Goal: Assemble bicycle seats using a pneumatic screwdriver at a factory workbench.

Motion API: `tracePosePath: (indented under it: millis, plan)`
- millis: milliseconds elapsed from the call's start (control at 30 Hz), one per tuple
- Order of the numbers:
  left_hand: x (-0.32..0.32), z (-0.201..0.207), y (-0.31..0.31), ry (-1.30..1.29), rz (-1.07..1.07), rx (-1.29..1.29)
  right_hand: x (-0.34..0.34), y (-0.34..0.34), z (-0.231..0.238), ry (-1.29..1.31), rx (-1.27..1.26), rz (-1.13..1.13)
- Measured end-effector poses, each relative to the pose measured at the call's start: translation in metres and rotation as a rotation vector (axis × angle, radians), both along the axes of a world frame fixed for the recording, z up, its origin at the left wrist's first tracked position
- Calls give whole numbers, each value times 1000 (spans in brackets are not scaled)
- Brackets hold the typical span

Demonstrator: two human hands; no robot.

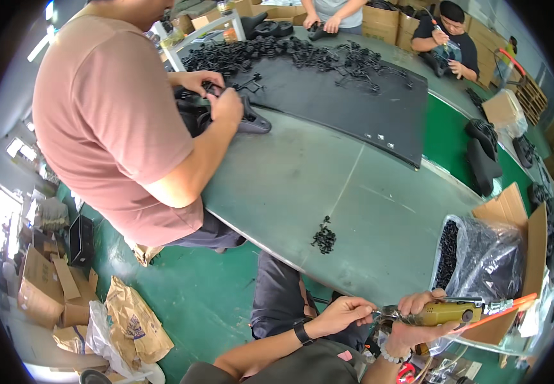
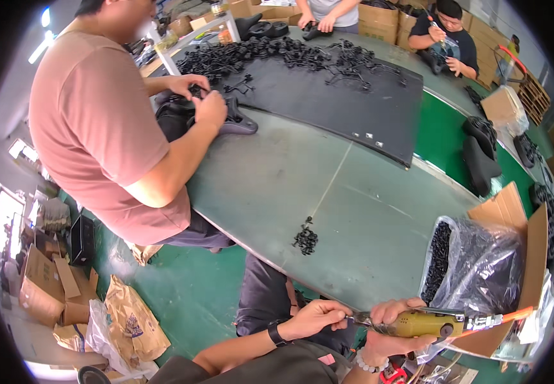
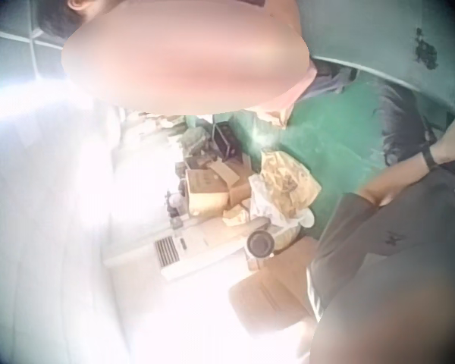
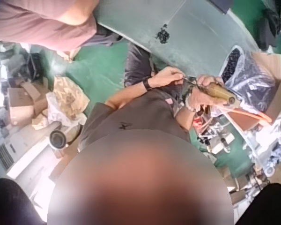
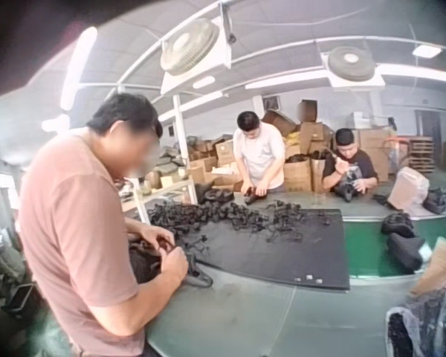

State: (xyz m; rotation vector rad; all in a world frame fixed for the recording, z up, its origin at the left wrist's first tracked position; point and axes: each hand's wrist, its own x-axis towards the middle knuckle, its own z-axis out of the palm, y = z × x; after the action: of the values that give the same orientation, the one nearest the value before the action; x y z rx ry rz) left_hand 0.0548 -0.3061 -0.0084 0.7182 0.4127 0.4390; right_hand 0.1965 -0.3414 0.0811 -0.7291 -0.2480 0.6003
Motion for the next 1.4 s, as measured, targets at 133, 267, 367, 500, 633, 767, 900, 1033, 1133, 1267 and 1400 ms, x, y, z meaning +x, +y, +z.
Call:
tracePosePath:
  millis: [133,267,367,500,633,767,900,1033,1133,1267,1400]
  plan:
    - [-4,-2,11,83,97,193,-4,8,2,-12,-72,-75]
    - [7,-18,43,405,257,643,3,-3,12,-55,-133,-12]
    - [20,-27,62,464,403,828,-3,-9,18,-31,-241,3]
    - [35,-58,67,396,418,957,7,-22,-5,-91,-291,100]
    - [37,-69,61,488,440,1106,20,-33,-44,-217,-617,215]
    - [39,-76,57,455,515,1190,-4,-33,-43,-384,-870,148]
    - [43,-70,59,393,475,1232,40,-52,-119,-211,-769,229]
    - [31,-66,69,510,493,1233,62,-50,-154,-186,-804,286]
    - [34,-60,73,496,456,1244,58,-36,-133,-278,-914,313]
    - [41,-56,78,401,432,1270,63,-34,-132,-247,-892,348]
    - [42,-52,69,405,391,1271,59,-44,-122,-211,-888,353]
